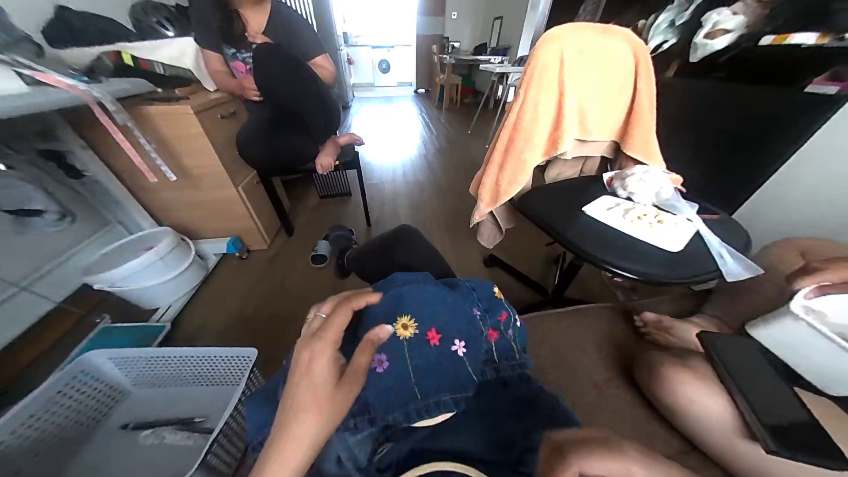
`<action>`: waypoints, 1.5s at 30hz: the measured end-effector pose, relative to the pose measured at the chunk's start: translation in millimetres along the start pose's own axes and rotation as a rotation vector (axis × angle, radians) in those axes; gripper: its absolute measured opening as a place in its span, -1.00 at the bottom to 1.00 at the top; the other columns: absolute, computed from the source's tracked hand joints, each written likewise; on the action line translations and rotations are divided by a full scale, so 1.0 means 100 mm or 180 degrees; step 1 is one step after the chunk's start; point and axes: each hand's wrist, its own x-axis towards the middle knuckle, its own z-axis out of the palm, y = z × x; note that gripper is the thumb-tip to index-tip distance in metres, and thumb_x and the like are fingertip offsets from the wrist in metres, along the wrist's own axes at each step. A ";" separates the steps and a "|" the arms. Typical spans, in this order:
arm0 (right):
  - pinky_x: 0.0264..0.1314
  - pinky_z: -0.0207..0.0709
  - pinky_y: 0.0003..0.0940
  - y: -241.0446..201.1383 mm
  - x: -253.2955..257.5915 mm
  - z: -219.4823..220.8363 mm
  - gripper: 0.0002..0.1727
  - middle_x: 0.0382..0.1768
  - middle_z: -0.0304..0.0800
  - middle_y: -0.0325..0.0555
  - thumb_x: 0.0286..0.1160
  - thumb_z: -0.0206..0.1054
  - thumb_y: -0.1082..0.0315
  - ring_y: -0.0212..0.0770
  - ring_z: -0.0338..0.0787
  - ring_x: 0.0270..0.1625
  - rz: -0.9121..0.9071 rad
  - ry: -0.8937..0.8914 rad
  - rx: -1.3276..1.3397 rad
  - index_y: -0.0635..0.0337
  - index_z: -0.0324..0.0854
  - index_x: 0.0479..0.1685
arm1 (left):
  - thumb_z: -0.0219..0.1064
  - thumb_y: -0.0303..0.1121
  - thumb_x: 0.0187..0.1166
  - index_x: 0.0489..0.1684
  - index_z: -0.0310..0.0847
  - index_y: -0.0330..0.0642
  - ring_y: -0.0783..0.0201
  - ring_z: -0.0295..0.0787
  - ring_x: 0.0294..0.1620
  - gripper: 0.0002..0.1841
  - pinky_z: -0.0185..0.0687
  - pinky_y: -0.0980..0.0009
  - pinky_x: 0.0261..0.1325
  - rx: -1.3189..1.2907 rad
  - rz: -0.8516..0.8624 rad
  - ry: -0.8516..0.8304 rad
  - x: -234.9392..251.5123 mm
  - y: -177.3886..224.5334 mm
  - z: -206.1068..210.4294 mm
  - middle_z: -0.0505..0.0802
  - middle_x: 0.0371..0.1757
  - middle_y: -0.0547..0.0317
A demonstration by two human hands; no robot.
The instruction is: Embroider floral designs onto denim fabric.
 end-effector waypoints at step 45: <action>-0.69 0.55 -0.42 0.16 0.74 0.58 -0.53 -0.36 0.85 -0.15 0.75 0.16 0.37 -0.37 0.64 -0.69 0.2138 0.1338 0.0788 0.39 0.33 0.55 | 0.48 0.00 0.43 0.06 0.82 0.08 0.03 0.77 0.24 -0.65 0.58 -0.03 0.35 0.1348 0.1072 -0.1055 -0.60 -0.26 -0.28 0.88 0.11 0.18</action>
